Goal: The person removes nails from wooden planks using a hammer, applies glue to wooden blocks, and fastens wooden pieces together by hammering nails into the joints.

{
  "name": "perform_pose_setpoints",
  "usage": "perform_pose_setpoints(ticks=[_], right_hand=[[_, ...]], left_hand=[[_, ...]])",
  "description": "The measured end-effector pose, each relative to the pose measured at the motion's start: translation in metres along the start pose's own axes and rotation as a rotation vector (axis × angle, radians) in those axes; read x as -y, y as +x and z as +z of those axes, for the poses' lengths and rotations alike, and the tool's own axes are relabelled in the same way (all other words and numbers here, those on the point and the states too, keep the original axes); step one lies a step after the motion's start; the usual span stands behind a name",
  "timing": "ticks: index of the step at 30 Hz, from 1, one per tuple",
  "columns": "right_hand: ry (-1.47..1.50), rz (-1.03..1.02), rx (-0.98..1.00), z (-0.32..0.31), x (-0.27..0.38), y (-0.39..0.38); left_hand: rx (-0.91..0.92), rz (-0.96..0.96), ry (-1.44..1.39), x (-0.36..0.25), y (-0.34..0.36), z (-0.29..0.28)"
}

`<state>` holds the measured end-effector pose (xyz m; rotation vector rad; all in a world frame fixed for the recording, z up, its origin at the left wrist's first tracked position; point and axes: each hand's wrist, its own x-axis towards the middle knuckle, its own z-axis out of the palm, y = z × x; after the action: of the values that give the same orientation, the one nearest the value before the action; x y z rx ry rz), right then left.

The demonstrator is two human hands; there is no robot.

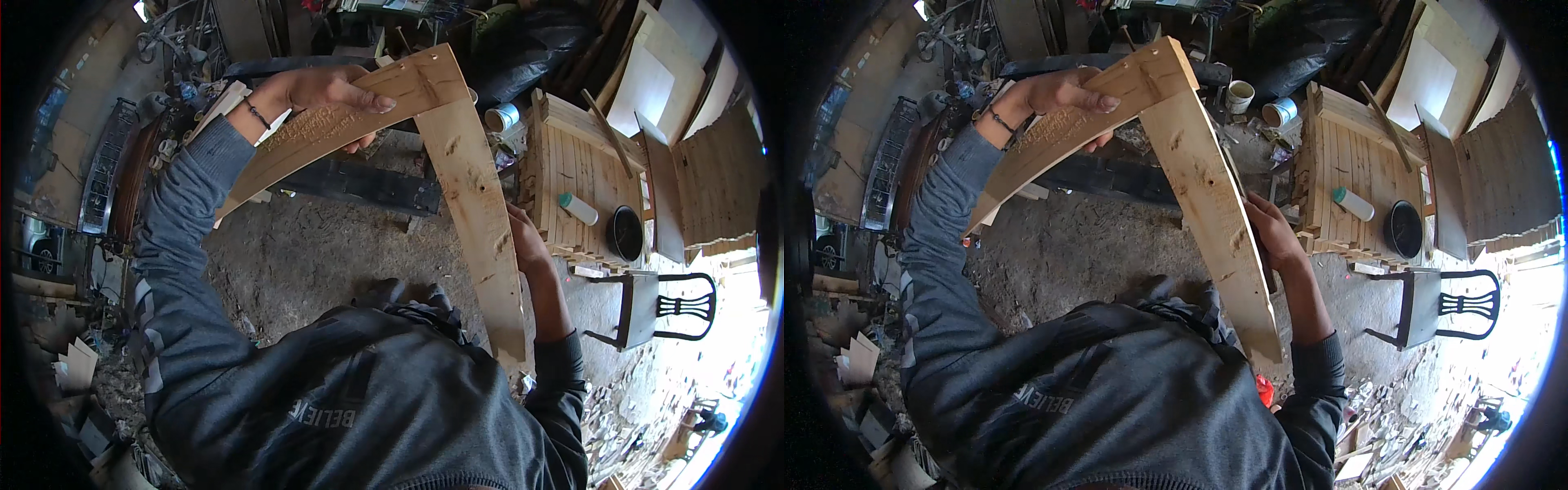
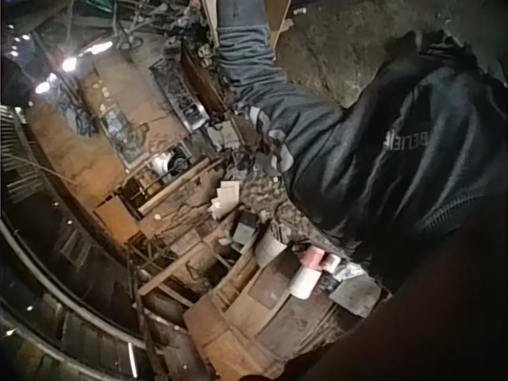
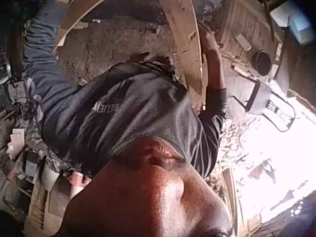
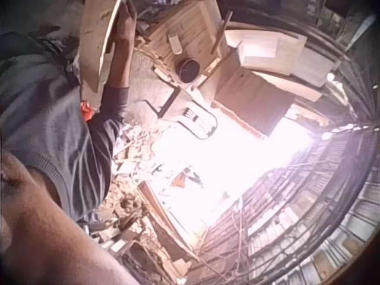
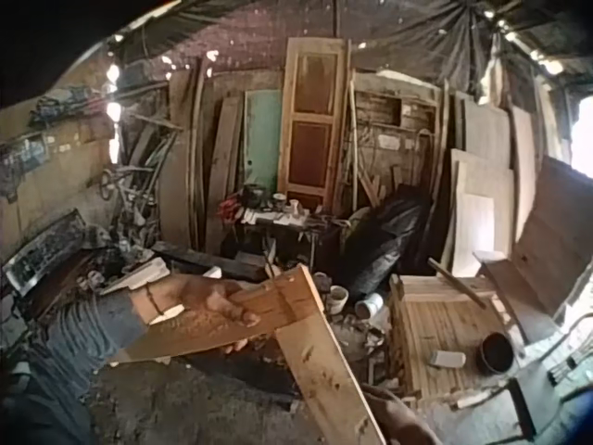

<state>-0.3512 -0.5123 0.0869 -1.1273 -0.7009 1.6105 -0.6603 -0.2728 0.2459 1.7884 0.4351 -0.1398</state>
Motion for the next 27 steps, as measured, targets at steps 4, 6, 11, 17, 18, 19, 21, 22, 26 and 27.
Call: perform_pose_setpoints(ticks=[4,6,11,17,18,19,21,22,26,27], right_hand=[[-0.577,-0.156,-0.28,-0.04,0.0,-0.001],[-0.773,-0.375,-0.449,-0.047,0.009,-0.011],[-1.028,-0.907,-0.694,-0.017,0.013,-0.042],[-1.452,-1.288,-0.299,0.027,0.016,-0.028],[-1.484,-1.234,-0.337,0.028,0.013,-0.024],[-1.515,-1.18,-0.373,0.028,0.01,-0.02],[-1.48,-1.202,-0.347,0.023,0.009,-0.017],[-1.446,-1.221,-0.321,0.02,0.009,-0.016],[-1.415,-1.319,-0.213,0.021,0.009,-0.022],[-1.413,-1.316,-0.216,0.022,0.01,-0.02]], left_hand=[[-0.157,-0.032,0.147,-0.008,-0.005,0.003],[-0.207,-0.038,0.254,-0.014,-0.005,0.001],[-0.356,-0.11,0.765,-0.03,0.001,-0.004],[-0.293,-0.187,0.837,-0.069,0.01,0.018],[-0.308,-0.14,0.834,-0.064,0.012,0.018],[-0.308,-0.14,0.838,-0.067,0.012,0.018],[-0.308,-0.182,0.86,-0.074,0.012,0.021],[-0.312,-0.184,0.86,-0.074,0.013,0.021],[-0.286,-0.178,0.837,-0.071,0.012,0.018],[-0.305,-0.188,0.858,-0.071,0.011,0.018]])
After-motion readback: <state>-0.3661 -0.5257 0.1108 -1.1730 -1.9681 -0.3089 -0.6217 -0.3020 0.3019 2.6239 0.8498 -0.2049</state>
